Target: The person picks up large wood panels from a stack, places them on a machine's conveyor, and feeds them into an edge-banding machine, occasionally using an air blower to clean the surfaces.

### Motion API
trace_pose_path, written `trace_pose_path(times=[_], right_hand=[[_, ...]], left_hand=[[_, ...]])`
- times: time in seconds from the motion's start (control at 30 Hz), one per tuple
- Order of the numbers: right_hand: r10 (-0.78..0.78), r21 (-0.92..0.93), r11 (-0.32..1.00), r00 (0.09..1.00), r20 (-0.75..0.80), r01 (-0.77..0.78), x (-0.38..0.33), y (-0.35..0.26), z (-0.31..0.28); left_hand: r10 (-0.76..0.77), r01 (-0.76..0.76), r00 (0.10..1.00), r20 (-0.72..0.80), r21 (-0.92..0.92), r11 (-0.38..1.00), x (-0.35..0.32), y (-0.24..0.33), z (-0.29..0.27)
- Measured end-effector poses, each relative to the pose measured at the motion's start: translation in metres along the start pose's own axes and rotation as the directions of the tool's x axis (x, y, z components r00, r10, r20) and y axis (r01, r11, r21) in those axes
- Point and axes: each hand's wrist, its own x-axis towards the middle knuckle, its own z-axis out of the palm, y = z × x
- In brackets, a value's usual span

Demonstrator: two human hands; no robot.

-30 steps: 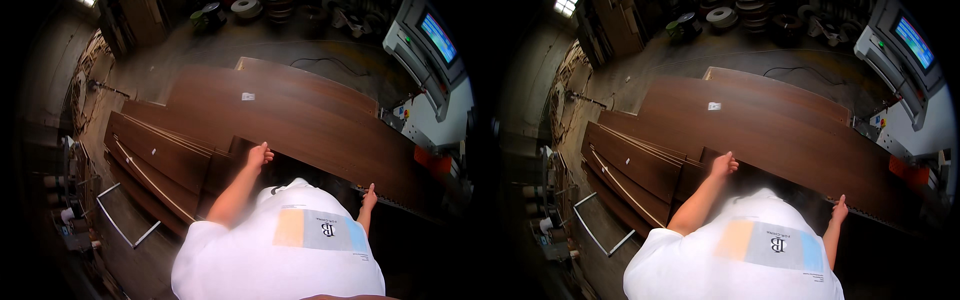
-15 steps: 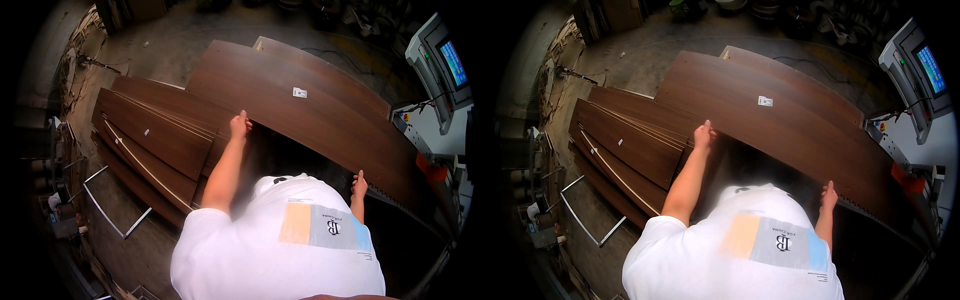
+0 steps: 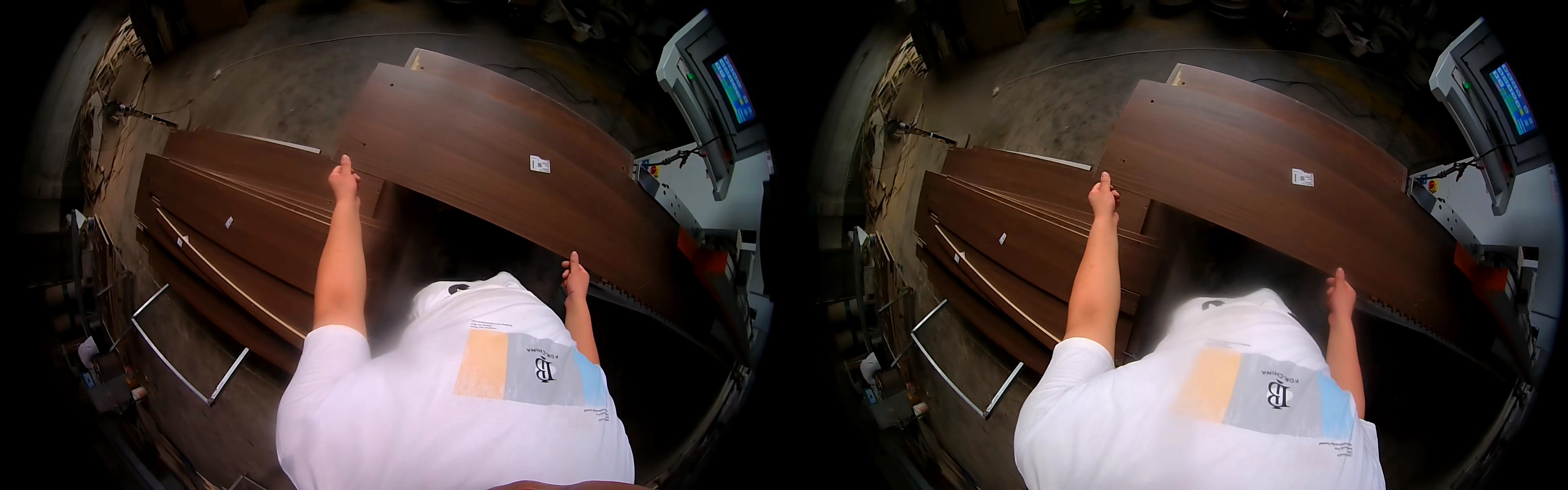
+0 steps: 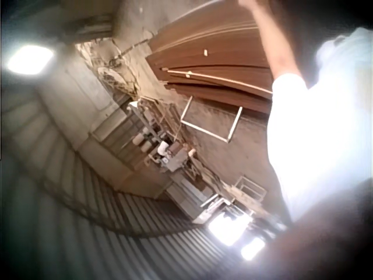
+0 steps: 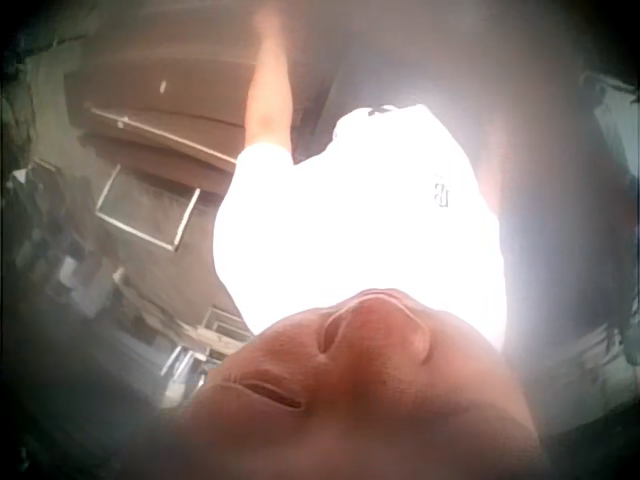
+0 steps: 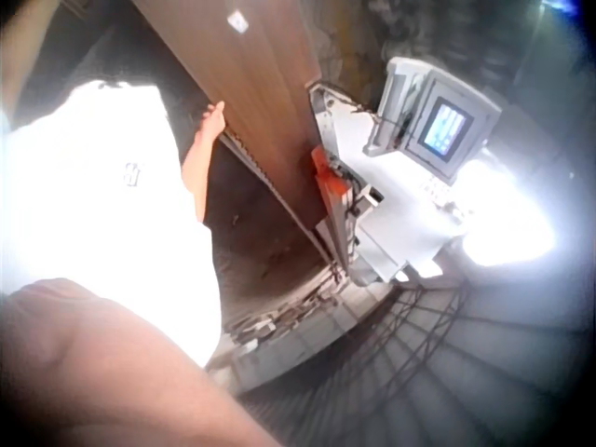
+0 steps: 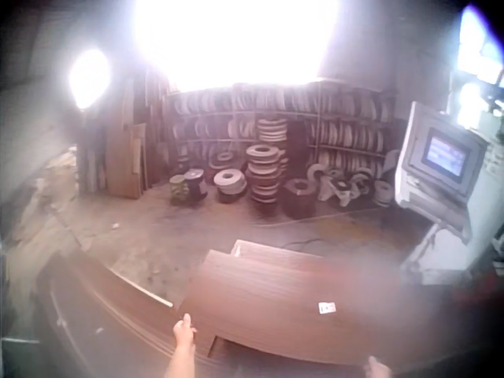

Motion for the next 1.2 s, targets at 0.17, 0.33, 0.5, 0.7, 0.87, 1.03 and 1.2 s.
trace_pose_path(times=[0.17,0.33,0.5,0.7,0.87,1.03,1.2], right_hand=[[0.006,0.023,1.0,1.0,0.029,-0.007,-0.01,-0.005,0.018],[-0.01,0.006,1.0,0.995,0.098,0.01,-0.007,0.0,0.031],[0.009,0.086,0.996,0.987,0.157,-0.023,-0.004,0.005,0.037],[0.056,0.229,0.97,0.994,0.098,-0.077,-0.014,-0.006,0.037],[0.043,0.305,0.952,0.998,-0.036,-0.03,-0.003,0.001,0.008],[0.067,0.37,0.929,0.993,-0.101,-0.026,0.016,0.013,-0.026],[0.073,0.403,0.915,0.985,-0.157,-0.003,0.035,0.023,-0.062]], left_hand=[[-0.023,0.017,0.995,0.092,0.071,0.997,-0.012,-0.005,0.003],[-0.074,0.062,0.969,0.235,0.059,0.996,-0.049,-0.009,0.015],[-0.075,-0.042,0.938,0.338,0.326,0.945,-0.077,0.001,0.032],[-0.149,-0.024,0.918,0.369,0.426,0.904,-0.106,-0.024,0.054],[-0.258,0.018,0.884,0.39,0.523,0.852,-0.129,-0.035,0.071],[-0.329,0.039,0.838,0.435,0.554,0.832,-0.157,-0.048,0.094],[-0.375,0.021,0.789,0.486,0.588,0.808,-0.178,-0.066,0.114]])
